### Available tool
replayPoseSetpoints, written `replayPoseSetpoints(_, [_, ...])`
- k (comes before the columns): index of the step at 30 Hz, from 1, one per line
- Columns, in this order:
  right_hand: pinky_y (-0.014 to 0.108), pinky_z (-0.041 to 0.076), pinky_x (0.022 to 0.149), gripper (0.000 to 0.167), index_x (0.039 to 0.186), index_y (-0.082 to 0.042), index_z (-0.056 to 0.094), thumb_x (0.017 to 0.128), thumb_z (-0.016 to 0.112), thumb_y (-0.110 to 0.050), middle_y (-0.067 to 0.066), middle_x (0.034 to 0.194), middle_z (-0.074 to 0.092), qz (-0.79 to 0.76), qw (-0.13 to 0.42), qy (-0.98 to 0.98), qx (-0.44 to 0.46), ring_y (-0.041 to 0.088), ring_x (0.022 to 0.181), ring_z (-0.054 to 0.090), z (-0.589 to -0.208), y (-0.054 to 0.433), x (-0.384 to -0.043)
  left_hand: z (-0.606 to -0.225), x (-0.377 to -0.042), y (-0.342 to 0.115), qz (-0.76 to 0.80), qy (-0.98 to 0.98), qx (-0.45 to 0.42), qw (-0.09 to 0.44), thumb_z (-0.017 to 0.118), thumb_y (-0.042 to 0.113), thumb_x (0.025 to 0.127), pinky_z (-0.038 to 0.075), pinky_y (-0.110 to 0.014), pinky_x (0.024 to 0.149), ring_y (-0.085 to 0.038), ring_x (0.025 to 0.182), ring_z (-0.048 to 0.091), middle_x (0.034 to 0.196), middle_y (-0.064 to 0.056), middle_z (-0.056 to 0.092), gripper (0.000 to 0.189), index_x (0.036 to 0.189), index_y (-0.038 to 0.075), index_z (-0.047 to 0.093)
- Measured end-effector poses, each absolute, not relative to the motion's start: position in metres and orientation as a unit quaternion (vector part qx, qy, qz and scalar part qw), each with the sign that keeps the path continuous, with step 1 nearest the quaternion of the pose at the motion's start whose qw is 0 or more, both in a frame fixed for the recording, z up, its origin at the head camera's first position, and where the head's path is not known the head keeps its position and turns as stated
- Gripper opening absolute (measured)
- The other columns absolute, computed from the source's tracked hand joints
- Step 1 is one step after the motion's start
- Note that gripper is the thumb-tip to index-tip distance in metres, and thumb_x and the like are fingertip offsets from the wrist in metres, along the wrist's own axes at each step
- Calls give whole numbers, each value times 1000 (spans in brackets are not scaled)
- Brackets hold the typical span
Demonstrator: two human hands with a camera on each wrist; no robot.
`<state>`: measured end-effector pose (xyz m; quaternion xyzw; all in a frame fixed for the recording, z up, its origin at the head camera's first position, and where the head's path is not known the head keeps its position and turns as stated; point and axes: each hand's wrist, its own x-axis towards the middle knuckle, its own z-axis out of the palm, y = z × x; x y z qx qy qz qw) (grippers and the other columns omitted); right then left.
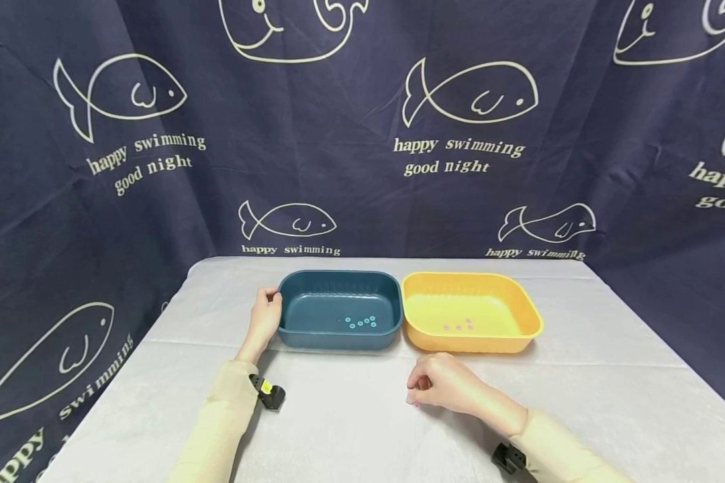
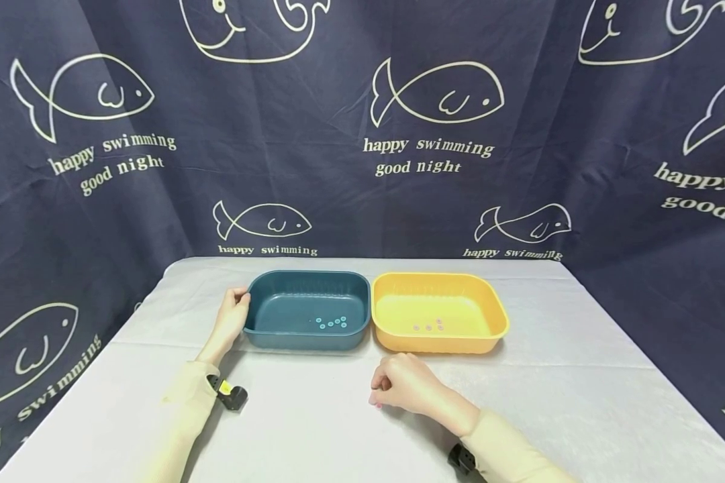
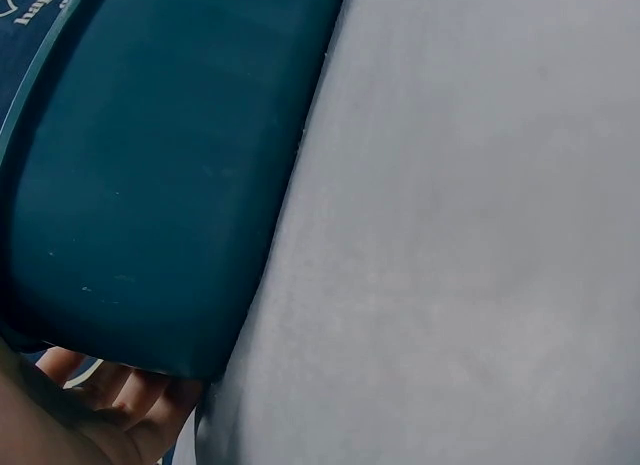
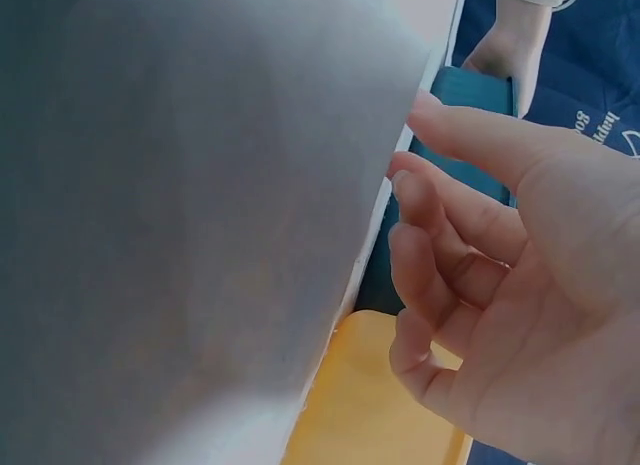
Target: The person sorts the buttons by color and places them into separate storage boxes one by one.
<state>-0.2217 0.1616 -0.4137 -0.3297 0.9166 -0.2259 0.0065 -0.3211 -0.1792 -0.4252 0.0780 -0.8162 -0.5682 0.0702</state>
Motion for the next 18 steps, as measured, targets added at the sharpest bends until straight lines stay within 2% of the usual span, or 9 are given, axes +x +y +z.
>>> replayPoseSetpoints(9, [15, 41, 57, 7, 70, -17, 72, 71, 79, -16, -15, 67, 58, -236, 16, 914, -329, -5, 62, 47, -412, 161, -221, -425, -321, -178, -570, -815, 78, 74, 29, 18, 100, 32, -50, 106, -36, 125, 39, 137, -23, 38, 39, 133, -3, 34])
replayPoseSetpoints(18, [15, 37, 56, 11, 67, -18, 68, 72, 76, -14, -14, 63, 50, -243, 21, 914, -325, -3, 61, 44, -413, 161, -221, -426, -321, -179, -569, -815, 78, 73, 30, 18, 100, 32, -50, 106, -36, 126, 39, 136, -23, 39, 39, 133, -3, 34])
